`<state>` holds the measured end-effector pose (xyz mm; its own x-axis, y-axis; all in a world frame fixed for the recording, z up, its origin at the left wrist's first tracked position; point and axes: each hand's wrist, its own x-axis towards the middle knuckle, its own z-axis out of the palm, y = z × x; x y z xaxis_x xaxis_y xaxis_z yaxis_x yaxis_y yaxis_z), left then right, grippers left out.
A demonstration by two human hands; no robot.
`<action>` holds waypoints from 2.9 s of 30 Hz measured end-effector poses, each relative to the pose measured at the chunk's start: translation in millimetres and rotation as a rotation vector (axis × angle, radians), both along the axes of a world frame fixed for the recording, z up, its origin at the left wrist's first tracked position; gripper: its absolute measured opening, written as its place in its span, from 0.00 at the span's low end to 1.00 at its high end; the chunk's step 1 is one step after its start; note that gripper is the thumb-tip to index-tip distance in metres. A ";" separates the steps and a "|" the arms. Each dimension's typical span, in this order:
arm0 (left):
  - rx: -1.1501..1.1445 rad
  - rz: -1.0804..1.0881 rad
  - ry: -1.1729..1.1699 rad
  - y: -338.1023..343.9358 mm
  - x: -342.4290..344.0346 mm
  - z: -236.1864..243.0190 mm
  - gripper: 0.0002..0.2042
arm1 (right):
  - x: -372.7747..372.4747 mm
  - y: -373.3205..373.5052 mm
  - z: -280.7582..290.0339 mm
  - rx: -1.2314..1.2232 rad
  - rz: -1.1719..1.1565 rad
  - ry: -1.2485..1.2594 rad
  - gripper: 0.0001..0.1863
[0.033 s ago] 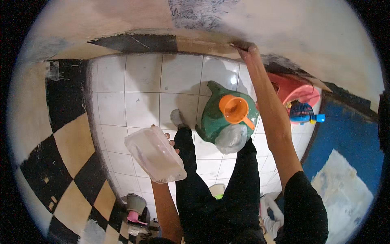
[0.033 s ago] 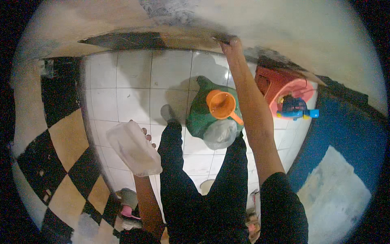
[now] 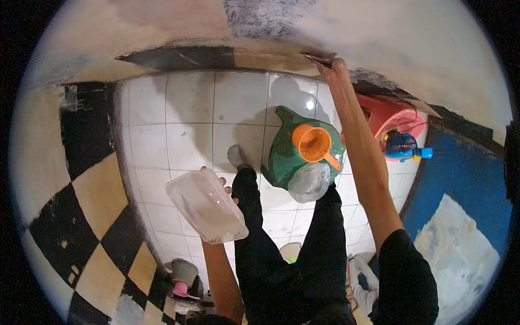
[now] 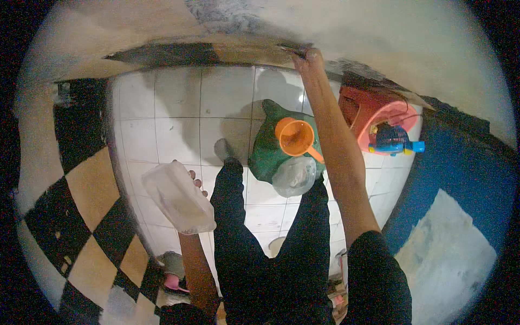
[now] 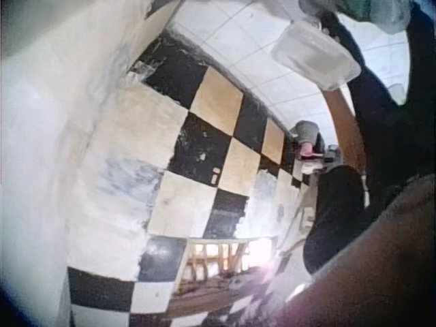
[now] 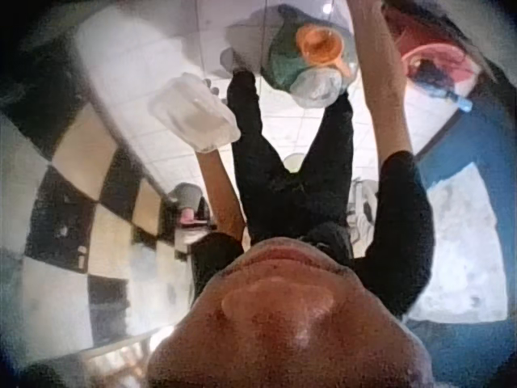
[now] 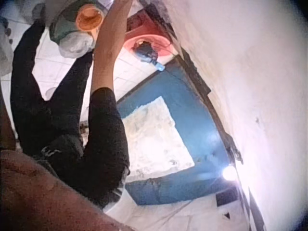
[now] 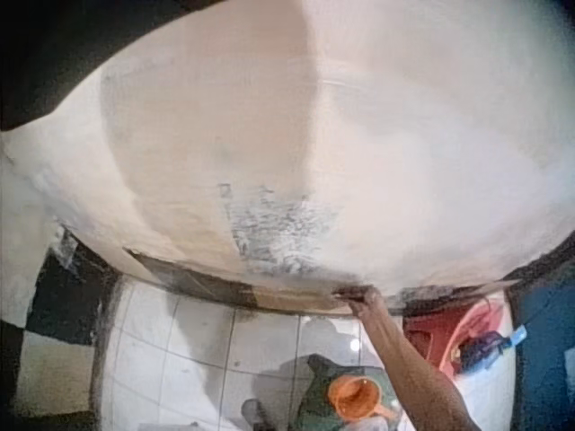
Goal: The person applies wall filler to a wall using a putty knife, taking filler from a plastic container and spreading it over imperfections and gaps in the wall surface.
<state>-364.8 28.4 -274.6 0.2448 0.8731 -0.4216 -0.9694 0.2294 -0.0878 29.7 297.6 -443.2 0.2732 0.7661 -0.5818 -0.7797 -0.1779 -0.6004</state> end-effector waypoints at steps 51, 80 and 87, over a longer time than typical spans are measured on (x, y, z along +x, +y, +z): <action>0.029 -0.497 0.261 20.0 -53.9 68.0 0.26 | -295.7 -267.6 434.9 -0.030 0.637 -1.469 0.11; -0.175 -0.573 0.386 154.5 -44.7 4.4 0.25 | -266.4 -157.1 308.4 -0.054 0.245 -0.294 0.16; -0.067 -0.494 0.316 176.7 -22.1 -11.4 0.26 | -246.1 -156.1 282.0 -0.069 0.288 -0.116 0.20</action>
